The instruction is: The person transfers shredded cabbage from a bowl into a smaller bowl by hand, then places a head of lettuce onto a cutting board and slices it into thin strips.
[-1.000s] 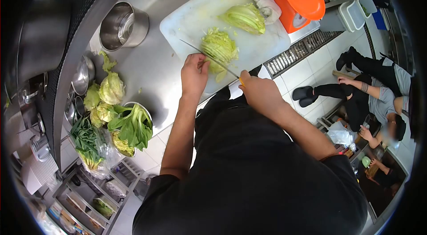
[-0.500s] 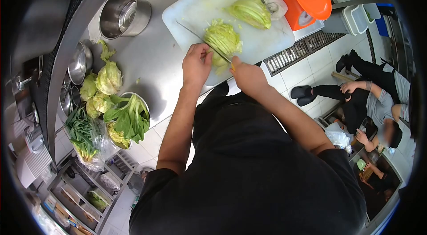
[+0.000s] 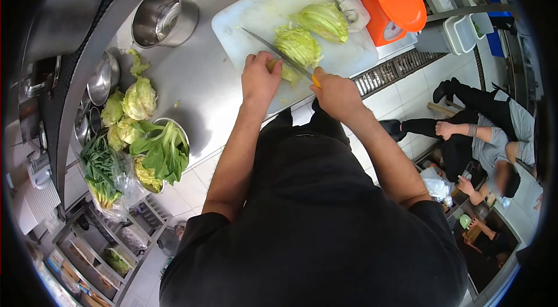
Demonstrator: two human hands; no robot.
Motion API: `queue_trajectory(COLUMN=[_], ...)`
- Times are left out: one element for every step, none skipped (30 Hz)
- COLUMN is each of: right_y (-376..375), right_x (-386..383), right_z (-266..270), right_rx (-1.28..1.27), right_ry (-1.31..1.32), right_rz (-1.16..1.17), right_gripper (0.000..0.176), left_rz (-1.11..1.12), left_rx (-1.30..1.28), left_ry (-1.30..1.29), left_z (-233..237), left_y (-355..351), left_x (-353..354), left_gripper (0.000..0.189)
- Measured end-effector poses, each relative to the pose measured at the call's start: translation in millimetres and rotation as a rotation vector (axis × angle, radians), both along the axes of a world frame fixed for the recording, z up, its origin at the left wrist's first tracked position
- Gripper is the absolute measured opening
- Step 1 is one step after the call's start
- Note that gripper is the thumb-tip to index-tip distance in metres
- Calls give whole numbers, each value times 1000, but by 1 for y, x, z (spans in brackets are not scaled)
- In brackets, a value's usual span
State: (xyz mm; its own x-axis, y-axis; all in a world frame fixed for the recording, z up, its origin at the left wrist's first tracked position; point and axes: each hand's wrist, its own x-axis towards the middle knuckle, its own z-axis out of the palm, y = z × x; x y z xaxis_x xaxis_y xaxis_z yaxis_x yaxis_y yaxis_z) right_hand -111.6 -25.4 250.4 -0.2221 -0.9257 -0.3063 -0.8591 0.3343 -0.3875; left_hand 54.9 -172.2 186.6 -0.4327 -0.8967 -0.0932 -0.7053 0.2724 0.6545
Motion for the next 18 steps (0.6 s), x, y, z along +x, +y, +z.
queue_trajectory(right_y=[0, -1, -2, -2, -2, -2, -2, -1, 0, 0, 0, 1, 2, 4, 6, 7, 8, 8], right_x=[1, 0, -1, -1, 0, 1, 1, 2, 2, 2, 3, 4, 5, 5, 5, 6, 5, 5], right_z=[3, 6, 10, 15, 20, 25, 28, 26, 23, 19, 17, 16, 16, 17, 21, 26, 33, 44], right_rx=[-2, 6, 14, 24, 40, 53, 67, 72, 77, 81, 71, 62, 55, 62, 70, 77, 119, 161], right_ry=[7, 12, 17, 21, 17, 14, 12, 12, 13, 15, 11, 7, 3, 6, 9, 13, -1, -15], right_rz=[1, 4, 8, 10, 2, -6, -12, -7, 0, 7, 9, 10, 12, 15, 17, 22, 18, 14], right_gripper=[34, 34, 34, 34, 34, 34, 34, 34, 34, 34, 33, 33, 33, 32, 32, 32, 31, 30], left_rz=[11, 16, 20, 22, -28, -78, -126, -157, -187, -216, -227, -238, -249, -249, -249, -247, -253, -259], left_rx=[-1, -6, -11, -15, -42, -72, -102, -98, -95, -93, -64, -33, -2, 15, 33, 50, 62, 73], left_ry=[-27, -44, -61, -79, -30, 20, 70, 65, 61, 57, 63, 69, 75, 86, 98, 110, 126, 141], left_z=[4, 7, 15, 19, 19, 19, 18, 16, 14, 12, 11, 11, 10, 10, 11, 12, 13, 13], left_y=[0, -1, -2, -1, -1, -1, -1, -1, -2, -3, -5, -6, -6, -5, -4, -4, -4, -5], left_x=[0, 1, 3, 5, 9, 14, 16, 17, 18, 17, 17, 16, 15, 15, 15, 16, 16, 17], left_gripper=[27, 28, 29, 30, 30, 30, 30, 30, 29, 29, 28, 27, 25, 25, 25, 24, 24, 23])
